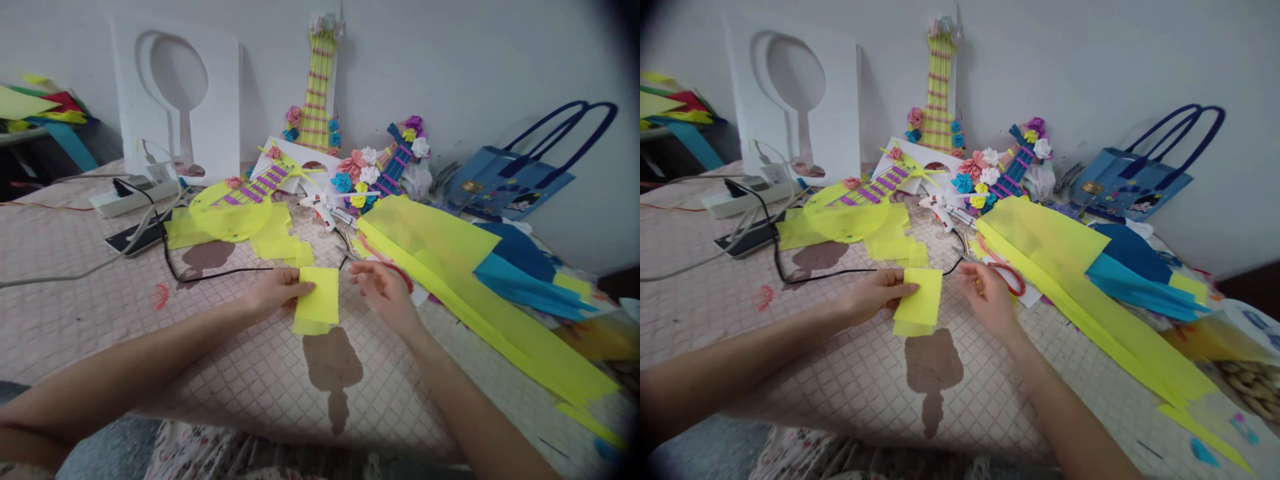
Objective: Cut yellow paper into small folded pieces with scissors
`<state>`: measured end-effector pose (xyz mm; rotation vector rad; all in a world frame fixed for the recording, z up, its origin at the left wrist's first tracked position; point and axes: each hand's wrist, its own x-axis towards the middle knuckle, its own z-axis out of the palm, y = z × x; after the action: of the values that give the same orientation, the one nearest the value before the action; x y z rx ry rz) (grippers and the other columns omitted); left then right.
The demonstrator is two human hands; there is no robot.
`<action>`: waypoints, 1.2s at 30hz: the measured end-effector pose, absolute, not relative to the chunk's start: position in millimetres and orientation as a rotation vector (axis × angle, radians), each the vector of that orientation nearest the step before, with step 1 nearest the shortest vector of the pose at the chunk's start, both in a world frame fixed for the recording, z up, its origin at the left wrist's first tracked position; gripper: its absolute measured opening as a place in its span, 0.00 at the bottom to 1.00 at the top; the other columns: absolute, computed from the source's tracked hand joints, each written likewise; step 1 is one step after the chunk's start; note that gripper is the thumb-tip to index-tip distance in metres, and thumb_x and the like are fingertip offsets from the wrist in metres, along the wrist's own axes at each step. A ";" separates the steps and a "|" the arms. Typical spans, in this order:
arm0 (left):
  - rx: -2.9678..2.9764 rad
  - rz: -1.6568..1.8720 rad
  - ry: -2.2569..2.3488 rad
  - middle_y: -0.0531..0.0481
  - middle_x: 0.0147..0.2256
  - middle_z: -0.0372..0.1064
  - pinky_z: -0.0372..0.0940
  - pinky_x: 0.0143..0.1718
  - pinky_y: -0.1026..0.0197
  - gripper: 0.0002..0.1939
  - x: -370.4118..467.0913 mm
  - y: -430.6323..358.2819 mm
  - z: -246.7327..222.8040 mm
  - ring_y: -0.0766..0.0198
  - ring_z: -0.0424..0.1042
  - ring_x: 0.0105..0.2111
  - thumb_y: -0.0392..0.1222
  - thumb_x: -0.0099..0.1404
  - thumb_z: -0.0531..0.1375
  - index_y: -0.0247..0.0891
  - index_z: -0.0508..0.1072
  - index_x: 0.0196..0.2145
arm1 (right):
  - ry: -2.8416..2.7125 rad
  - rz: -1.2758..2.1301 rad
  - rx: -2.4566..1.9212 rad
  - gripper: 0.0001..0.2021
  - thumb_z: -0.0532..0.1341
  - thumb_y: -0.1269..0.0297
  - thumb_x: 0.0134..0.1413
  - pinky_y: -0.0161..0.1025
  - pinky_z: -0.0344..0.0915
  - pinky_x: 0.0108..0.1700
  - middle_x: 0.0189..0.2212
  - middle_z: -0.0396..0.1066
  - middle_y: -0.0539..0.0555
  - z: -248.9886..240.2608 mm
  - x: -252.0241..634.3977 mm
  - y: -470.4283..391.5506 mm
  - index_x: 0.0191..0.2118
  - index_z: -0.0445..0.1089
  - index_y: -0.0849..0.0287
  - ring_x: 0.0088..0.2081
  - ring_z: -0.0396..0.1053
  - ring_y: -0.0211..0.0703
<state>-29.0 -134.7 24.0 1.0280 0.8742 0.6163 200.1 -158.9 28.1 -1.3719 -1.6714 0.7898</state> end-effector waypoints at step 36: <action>0.421 0.587 0.343 0.39 0.41 0.73 0.59 0.50 0.53 0.33 -28.6 -137.7 20.6 0.52 0.70 0.46 0.65 0.62 0.46 0.32 0.70 0.44 | -1.945 0.366 -1.051 0.12 0.57 0.64 0.56 0.42 0.68 0.39 0.39 0.66 0.56 23.8 158.3 -182.1 0.46 0.65 0.53 0.36 0.67 0.42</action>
<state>-28.6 -137.7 20.6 0.4215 0.3426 0.5875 158.3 -182.1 23.8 -1.0505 -1.9446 0.3663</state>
